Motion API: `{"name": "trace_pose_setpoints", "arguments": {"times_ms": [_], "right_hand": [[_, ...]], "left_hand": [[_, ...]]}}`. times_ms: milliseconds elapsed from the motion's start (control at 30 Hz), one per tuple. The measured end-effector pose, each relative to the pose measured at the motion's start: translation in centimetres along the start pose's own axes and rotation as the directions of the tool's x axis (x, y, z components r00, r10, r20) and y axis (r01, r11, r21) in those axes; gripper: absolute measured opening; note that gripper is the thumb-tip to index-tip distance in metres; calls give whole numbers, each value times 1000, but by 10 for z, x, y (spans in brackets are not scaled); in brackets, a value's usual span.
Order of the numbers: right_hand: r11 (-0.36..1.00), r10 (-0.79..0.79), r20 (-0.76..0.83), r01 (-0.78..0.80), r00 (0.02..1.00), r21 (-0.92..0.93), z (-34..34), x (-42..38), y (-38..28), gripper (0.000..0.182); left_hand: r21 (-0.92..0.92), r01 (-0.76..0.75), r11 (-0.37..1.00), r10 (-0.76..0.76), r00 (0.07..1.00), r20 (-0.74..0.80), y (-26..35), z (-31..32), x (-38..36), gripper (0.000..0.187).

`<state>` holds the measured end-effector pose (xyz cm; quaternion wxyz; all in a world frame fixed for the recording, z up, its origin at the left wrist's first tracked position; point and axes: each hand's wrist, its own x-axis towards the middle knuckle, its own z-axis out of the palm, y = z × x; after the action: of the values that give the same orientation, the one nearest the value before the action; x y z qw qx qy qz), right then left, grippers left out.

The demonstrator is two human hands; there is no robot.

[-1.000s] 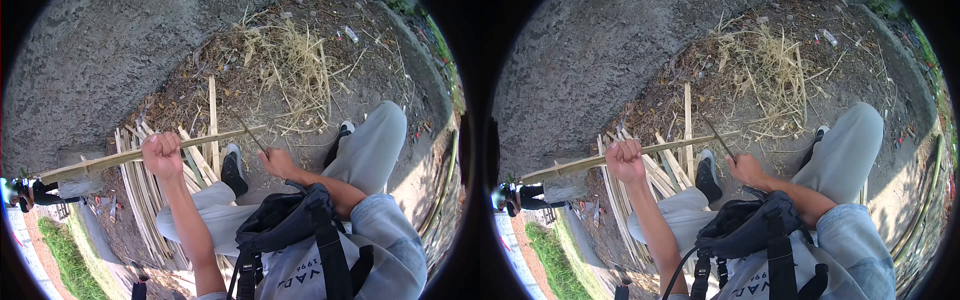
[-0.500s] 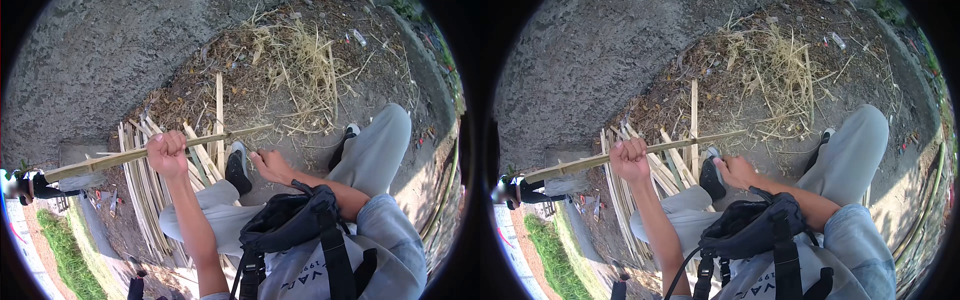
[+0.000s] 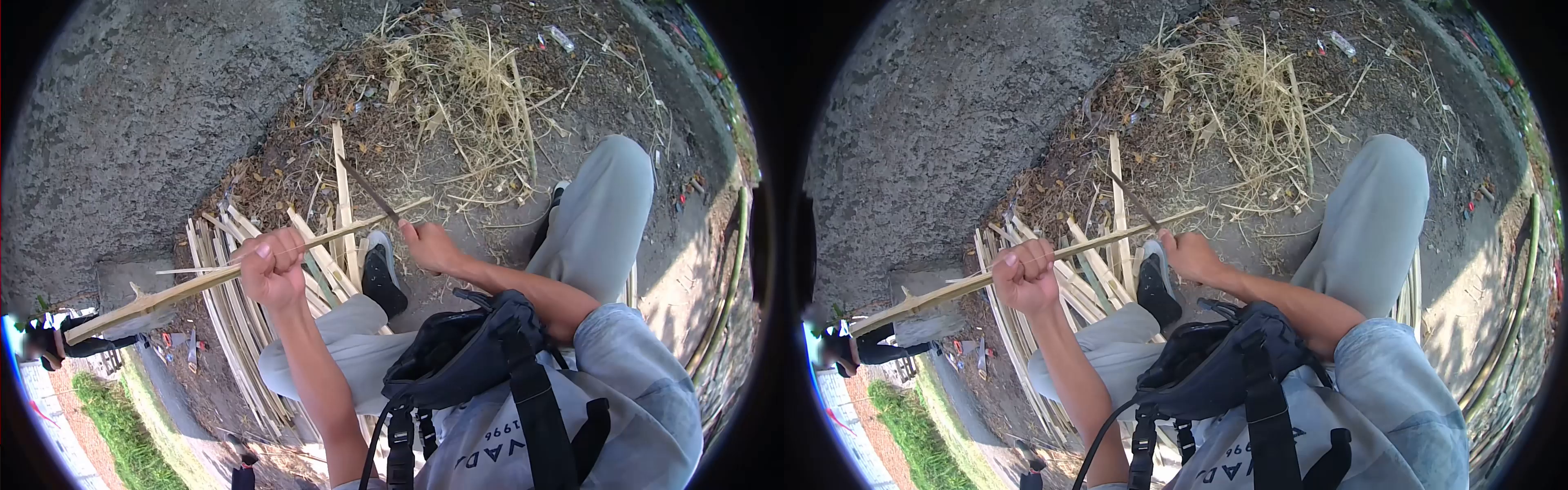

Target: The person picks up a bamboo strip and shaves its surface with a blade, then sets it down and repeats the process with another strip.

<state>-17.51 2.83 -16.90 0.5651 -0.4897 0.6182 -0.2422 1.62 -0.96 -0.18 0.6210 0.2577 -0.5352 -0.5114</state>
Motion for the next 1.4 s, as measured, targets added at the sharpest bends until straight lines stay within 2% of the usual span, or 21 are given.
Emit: {"name": "trace_pose_setpoints", "arguments": {"times_ms": [33, 67, 133, 233, 267, 367, 400, 533, 633, 733, 833, 933, 1033, 1133, 1233, 1333, 1400], "right_hand": [[989, 145, 8, -145, 989, -6, -1, 7, 8, 55], [999, -11, -37, 10, 999, -32, 0, 3, 6, 54], [948, -307, -96, 296, 947, -121, 11, -9, 4, 52], [899, -434, 9, 434, 901, -54, -11, -36, -47, 48], [888, -450, 15, 449, 893, -102, -8, -32, -43, 44], [905, -406, -18, 399, 914, -150, 3, -22, -21, 41], [921, -368, -37, 358, 929, -153, 3, -20, -18, 37], [893, -393, 3, 383, 919, -238, -7, -11, -15, 32], [932, -315, -17, 306, 949, -196, -8, -7, -16, 30], [966, -214, -69, 201, 974, -162, -7, -3, -8, 34], [994, -30, 51, 24, 998, 104, -1, 16, 17, 35], [978, -163, -54, 154, 985, -142, -7, 16, 18, 33], [969, -205, 36, 208, 978, -131, -22, -23, -37, 31], [907, -389, 144, 406, 910, -113, -26, -47, -63, 31], [885, -408, 23, 401, 913, -236, -7, -30, -27, 34], [926, -325, -66, 303, 943, -225, 3, 8, 20, 40], [926, -340, -49, 325, 939, -192, -4, -11, -7, 43]], "left_hand": [[6, -7, 1000, 7, 1000, 10, 0, 0, 0, 42], [12, -8, 1000, 8, 1000, 19, 0, 1, 1, 42], [19, -11, 1000, 10, 999, 44, -2, 0, 3, 42], [42, 2, 999, 2, 996, -86, -1, 6, 4, 40], [60, 17, 998, -9, 991, -133, -1, 7, 4, 42], [141, 28, 990, 22, 942, -336, -4, 13, 6, 44], [148, 29, 989, 23, 940, -341, -4, 16, 5, 45], [167, 18, 986, 36, 949, -314, -4, 14, 2, 46], [169, 10, 986, 46, 944, -326, -5, 6, 2, 46], [167, 17, 986, 52, 914, -403, -3, 3, 5, 46], [172, 17, 985, 69, 872, -484, -2, 2, 6, 47], [166, -7, 986, 86, 876, -475, -4, 0, 4, 43], [175, -9, 985, 94, 870, -484, -6, 6, 6, 43], [187, -5, 982, 98, 865, -491, -7, 15, 7, 43], [201, -4, 979, 108, 854, -510, -9, 20, 6, 44], [179, -4, 984, 98, 849, -520, -6, 23, 5, 45], [188, -17, 982, 115, 845, -522, -8, 18, 7, 45]]}}
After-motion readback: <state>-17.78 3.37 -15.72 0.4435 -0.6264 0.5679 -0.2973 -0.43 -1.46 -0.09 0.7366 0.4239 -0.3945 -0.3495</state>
